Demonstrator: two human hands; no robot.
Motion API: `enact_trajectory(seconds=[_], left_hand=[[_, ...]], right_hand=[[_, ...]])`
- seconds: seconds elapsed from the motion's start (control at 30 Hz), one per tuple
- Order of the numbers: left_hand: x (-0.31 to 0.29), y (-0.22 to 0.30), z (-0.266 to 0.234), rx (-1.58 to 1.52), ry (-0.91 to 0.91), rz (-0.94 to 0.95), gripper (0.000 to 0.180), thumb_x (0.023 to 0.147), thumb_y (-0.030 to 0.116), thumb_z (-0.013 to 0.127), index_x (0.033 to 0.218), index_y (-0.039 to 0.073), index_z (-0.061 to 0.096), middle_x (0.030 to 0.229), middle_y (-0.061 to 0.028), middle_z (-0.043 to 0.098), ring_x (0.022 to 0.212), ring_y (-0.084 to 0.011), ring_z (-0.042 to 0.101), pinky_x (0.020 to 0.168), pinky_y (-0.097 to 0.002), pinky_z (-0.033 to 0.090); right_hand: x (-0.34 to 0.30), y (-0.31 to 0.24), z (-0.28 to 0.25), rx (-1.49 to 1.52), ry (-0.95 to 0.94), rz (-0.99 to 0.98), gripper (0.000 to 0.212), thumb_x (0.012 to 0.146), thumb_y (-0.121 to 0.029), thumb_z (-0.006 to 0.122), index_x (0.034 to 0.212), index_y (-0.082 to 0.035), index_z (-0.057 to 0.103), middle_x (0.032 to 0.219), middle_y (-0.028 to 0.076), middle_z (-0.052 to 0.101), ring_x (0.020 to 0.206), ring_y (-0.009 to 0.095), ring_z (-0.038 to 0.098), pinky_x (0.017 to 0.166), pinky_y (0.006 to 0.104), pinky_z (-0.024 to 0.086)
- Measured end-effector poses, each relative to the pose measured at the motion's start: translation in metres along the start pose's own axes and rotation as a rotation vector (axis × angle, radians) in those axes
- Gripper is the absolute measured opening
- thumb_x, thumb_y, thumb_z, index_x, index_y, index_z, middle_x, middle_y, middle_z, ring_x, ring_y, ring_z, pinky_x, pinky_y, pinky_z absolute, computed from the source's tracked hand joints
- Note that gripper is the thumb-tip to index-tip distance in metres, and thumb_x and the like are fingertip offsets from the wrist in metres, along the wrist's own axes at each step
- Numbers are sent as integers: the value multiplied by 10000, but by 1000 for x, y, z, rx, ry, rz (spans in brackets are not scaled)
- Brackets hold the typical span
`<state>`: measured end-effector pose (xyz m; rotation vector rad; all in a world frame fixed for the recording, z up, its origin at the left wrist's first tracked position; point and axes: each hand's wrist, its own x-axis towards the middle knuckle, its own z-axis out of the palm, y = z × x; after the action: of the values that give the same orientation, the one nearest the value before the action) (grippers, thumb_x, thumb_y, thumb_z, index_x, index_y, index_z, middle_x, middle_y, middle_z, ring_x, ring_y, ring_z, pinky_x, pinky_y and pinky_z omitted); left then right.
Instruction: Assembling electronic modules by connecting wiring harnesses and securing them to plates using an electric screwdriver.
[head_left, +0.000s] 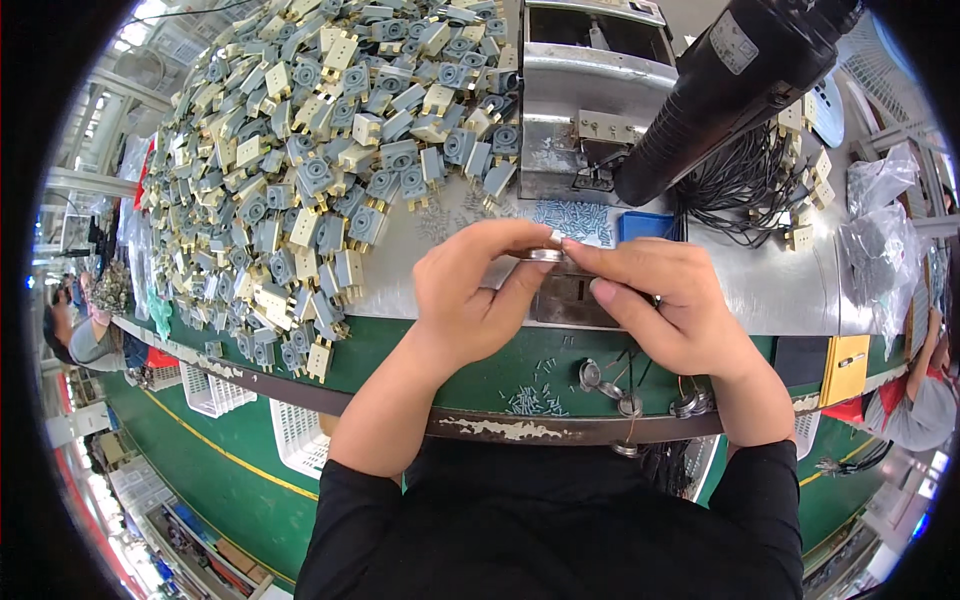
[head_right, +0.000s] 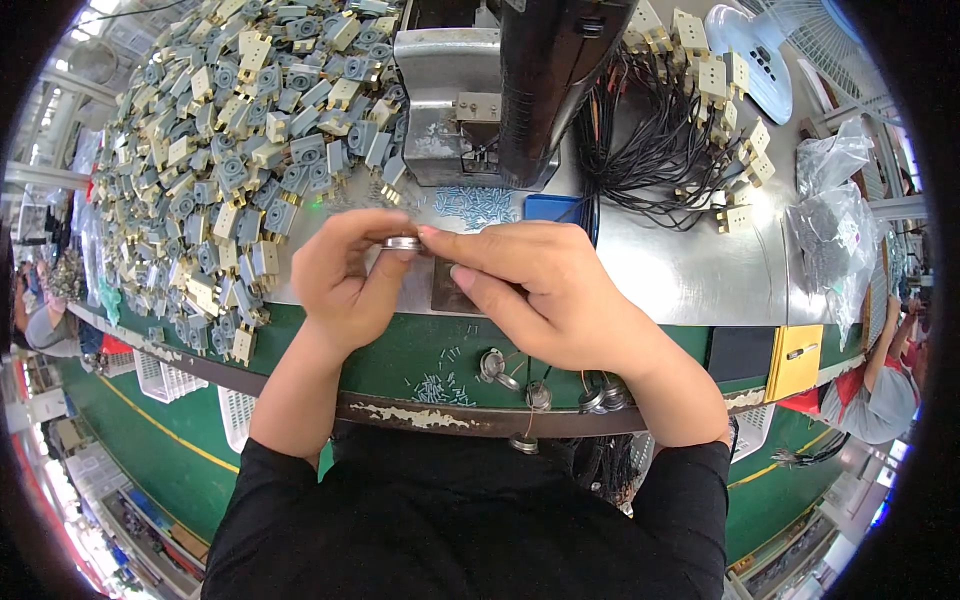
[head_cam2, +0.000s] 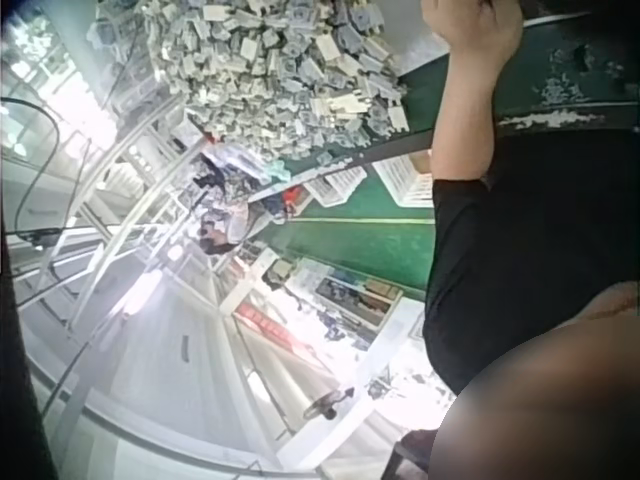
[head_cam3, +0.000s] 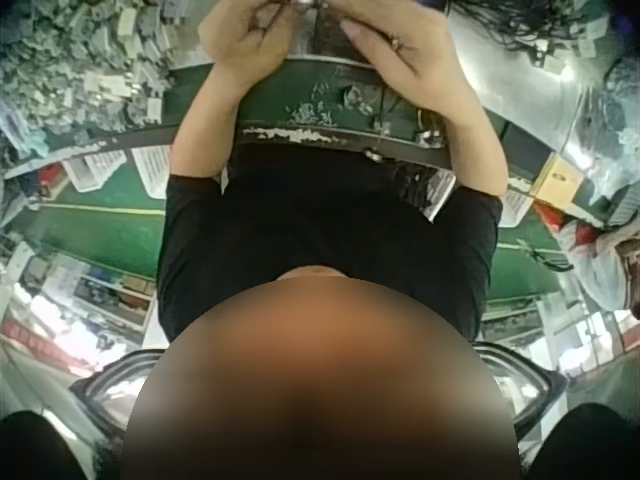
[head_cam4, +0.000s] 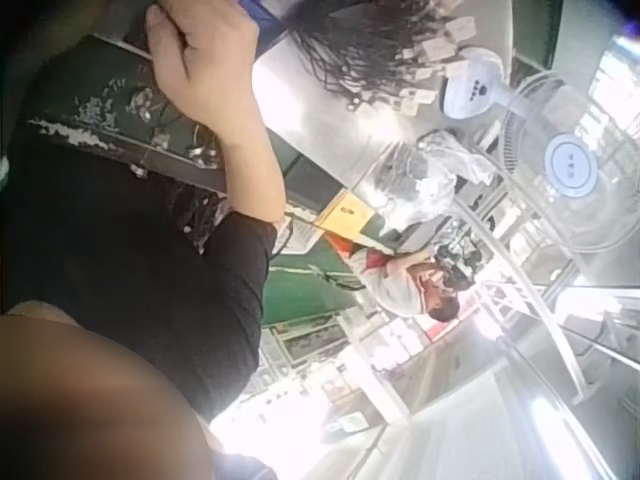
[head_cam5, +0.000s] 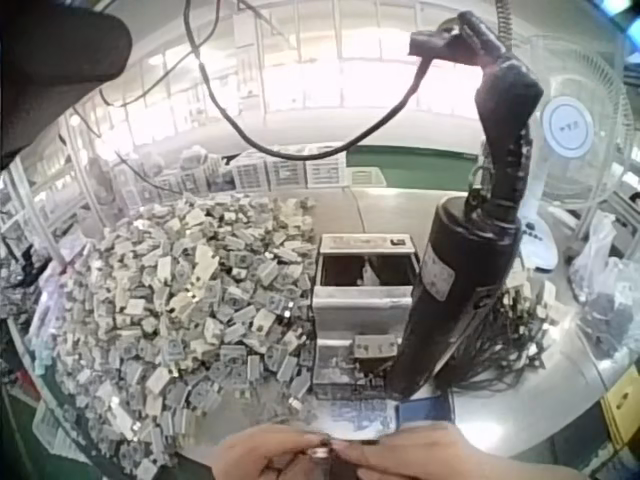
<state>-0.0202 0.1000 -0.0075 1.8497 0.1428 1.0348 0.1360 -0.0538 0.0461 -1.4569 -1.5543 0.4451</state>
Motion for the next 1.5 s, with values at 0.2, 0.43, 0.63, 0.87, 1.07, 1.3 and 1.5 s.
enact_trajectory(seconds=[0.2, 0.43, 0.63, 0.87, 1.07, 1.3, 1.5], left_hand=[[3, 7, -10, -660, -613, -543, 411, 1108, 259, 502, 1292, -103, 565, 904, -184, 732, 749, -259, 745, 638, -342, 596], [-8, 1, -7, -1566, -488, -975, 376, 1068, 269, 625, 1203, -80, 585, 861, -188, 730, 687, -247, 755, 596, -323, 611], [-1, 23, -1, -666, -317, -655, 210, 1002, 1, 677, 1191, -67, 613, 971, -166, 753, 839, -217, 774, 730, -324, 647], [-1, 20, 9, -624, -176, -501, 160, 1057, 67, 592, 1139, -69, 605, 895, -134, 736, 726, -199, 740, 648, -304, 601], [6, 20, -12, -681, -591, -659, 351, 1118, 278, 514, 1121, -59, 611, 767, -123, 709, 624, -188, 708, 558, -285, 562], [10, 13, -14, -776, -617, -727, 295, 1129, 234, 489, 1025, -22, 591, 741, -79, 693, 595, -137, 680, 543, -264, 540], [-5, 18, 13, -577, -288, -532, 281, 1119, 242, 530, 1047, -19, 605, 787, -78, 698, 624, -138, 667, 574, -264, 545]], right_hand=[[-1, 1, -11, 65, 19, 38, 332, 851, 3, 675, 1170, 20, 770, 775, 137, 714, 661, 261, 681, 623, 329, 497], [0, -3, -21, 21, -74, -34, 339, 768, 13, 686, 1089, 7, 797, 648, 98, 645, 510, 239, 592, 494, 325, 432], [1, -10, -13, -102, -68, 9, 465, 797, 14, 701, 1262, 8, 723, 696, 107, 659, 552, 262, 636, 534, 374, 505], [1, -2, -6, -95, 5, -46, 488, 829, 52, 635, 1312, 16, 692, 715, 113, 667, 588, 266, 657, 555, 367, 512], [3, -3, -19, -151, -75, -91, 465, 808, 56, 611, 1258, 15, 722, 726, 115, 670, 619, 273, 672, 583, 357, 526], [-1, -3, -8, 25, -90, -33, 470, 831, 23, 591, 1288, 42, 701, 759, 125, 673, 648, 287, 669, 606, 356, 509], [-2, -4, -4, 54, -12, 52, 500, 903, -2, 570, 1397, 53, 626, 916, 181, 722, 765, 306, 699, 710, 365, 541]])
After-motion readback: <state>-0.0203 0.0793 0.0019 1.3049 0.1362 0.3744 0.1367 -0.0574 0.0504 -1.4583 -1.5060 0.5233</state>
